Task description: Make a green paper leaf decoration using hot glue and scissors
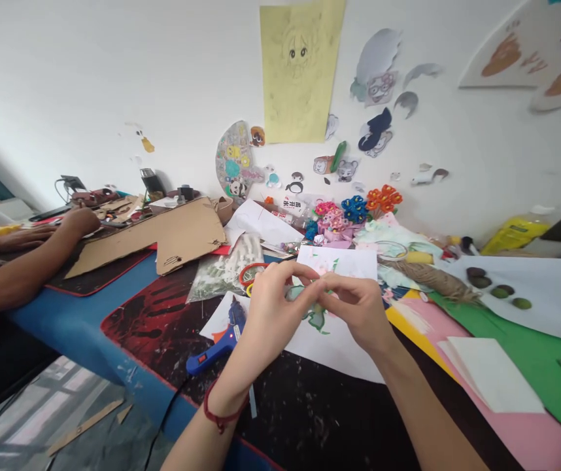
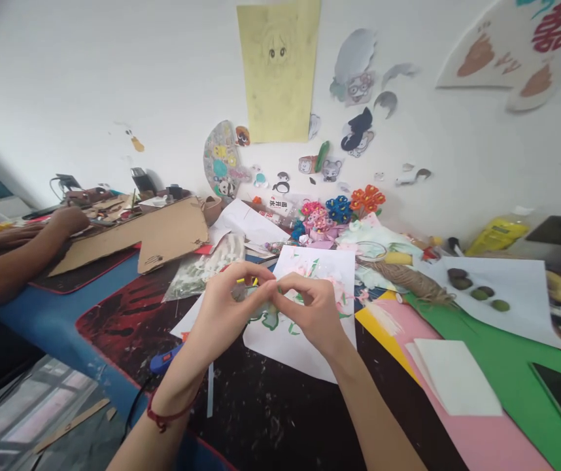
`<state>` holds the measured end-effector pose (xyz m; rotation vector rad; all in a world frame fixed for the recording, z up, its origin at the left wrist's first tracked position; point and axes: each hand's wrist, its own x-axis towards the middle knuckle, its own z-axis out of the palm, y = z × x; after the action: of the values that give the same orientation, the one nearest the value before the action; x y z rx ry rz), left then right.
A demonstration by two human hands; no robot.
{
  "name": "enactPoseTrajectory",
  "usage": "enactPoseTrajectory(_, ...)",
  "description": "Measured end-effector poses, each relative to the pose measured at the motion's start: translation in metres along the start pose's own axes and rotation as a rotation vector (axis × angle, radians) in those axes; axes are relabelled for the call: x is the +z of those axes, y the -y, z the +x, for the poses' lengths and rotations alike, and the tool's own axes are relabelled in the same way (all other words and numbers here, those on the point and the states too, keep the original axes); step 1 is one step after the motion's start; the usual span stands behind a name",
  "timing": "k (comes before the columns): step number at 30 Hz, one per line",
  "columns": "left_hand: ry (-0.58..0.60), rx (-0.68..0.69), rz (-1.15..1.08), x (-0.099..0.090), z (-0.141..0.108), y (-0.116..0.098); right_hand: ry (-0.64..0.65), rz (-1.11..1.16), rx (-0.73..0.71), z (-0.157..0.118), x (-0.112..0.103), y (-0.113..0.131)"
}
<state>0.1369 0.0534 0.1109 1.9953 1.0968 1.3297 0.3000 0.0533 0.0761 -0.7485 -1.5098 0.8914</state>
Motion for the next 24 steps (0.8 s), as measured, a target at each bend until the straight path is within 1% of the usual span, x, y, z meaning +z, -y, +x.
enactPoseTrajectory(2,-0.055,-0.020,-0.004,0.003,0.001,-0.001,-0.008,-0.008,-0.002,0.000,-0.002,0.001)
enactPoseTrajectory(4,-0.153,-0.031,-0.024,0.005,0.002,0.000,-0.025,-0.016,-0.008,-0.001,-0.004,0.002)
enactPoseTrajectory(6,-0.239,-0.013,-0.045,0.005,0.003,0.001,-0.043,-0.024,-0.018,-0.002,-0.005,0.002)
enactPoseTrajectory(8,-0.266,0.018,-0.030,0.003,0.002,0.001,-0.052,-0.035,-0.026,-0.002,-0.007,0.002)
enactPoseTrajectory(10,-0.231,0.049,0.004,0.001,0.001,0.000,-0.056,-0.047,-0.030,-0.002,-0.008,0.002)
enactPoseTrajectory(13,-0.138,0.091,0.042,-0.001,0.000,-0.002,-0.048,-0.054,-0.035,-0.002,-0.008,0.003)
enactPoseTrajectory(17,-0.054,0.075,0.086,-0.002,0.001,-0.002,-0.012,-0.063,-0.051,-0.002,-0.007,0.004)
enactPoseTrajectory(24,-0.040,0.040,0.094,-0.005,0.000,0.002,0.011,-0.099,-0.034,-0.002,-0.006,0.005)
